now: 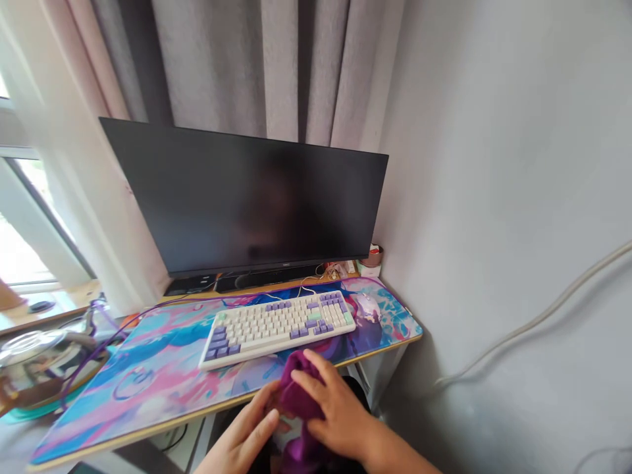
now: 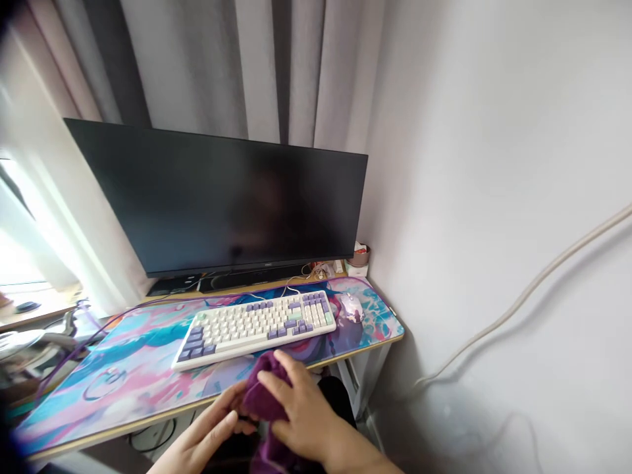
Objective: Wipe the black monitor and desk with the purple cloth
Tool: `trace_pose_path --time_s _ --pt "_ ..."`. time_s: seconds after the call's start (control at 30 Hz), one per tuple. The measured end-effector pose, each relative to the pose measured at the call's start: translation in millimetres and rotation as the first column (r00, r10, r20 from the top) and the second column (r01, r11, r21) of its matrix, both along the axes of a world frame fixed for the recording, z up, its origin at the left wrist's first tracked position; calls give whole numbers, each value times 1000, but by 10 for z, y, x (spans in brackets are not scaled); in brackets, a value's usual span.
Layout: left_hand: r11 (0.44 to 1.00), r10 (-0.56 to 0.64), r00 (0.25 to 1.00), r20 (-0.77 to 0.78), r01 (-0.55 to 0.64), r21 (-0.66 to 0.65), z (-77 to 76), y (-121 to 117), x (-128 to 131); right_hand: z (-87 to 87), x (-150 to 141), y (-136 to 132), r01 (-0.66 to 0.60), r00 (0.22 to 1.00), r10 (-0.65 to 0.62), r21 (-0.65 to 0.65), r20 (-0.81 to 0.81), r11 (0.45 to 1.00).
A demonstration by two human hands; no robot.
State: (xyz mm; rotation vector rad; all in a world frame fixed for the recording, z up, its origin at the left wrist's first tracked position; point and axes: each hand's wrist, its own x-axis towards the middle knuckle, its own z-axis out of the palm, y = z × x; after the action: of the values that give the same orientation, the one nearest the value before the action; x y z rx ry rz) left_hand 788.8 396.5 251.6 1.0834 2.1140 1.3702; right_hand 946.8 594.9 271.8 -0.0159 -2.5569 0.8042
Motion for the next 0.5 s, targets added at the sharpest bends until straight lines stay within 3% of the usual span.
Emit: trace_pose_path --time_s 0.07,0.1,0.2,0.3,0.4,0.5 --pt "990 -125 992 35 122 67 74 -105 -68 56 178 245 156 979 -157 -20 -128 988" --pt "987 -127 989 79 118 107 106 -161 -122 82 278 402 256 943 -260 -44 -207 966" --pt "983 72 990 121 -91 160 157 -309 -314 91 570 939 553 753 -561 -130 -345 823" --pt "898 358 924 138 -381 220 164 -403 -488 -82 763 1386 720 645 -689 -38 -331 693" --pt "834 466 871 155 -491 252 166 -466 -630 -369 757 1515 726 680 -676 133 -282 675" --pt "839 458 874 164 -485 246 150 -512 -752 -564 565 1275 657 754 -615 258 -229 709"
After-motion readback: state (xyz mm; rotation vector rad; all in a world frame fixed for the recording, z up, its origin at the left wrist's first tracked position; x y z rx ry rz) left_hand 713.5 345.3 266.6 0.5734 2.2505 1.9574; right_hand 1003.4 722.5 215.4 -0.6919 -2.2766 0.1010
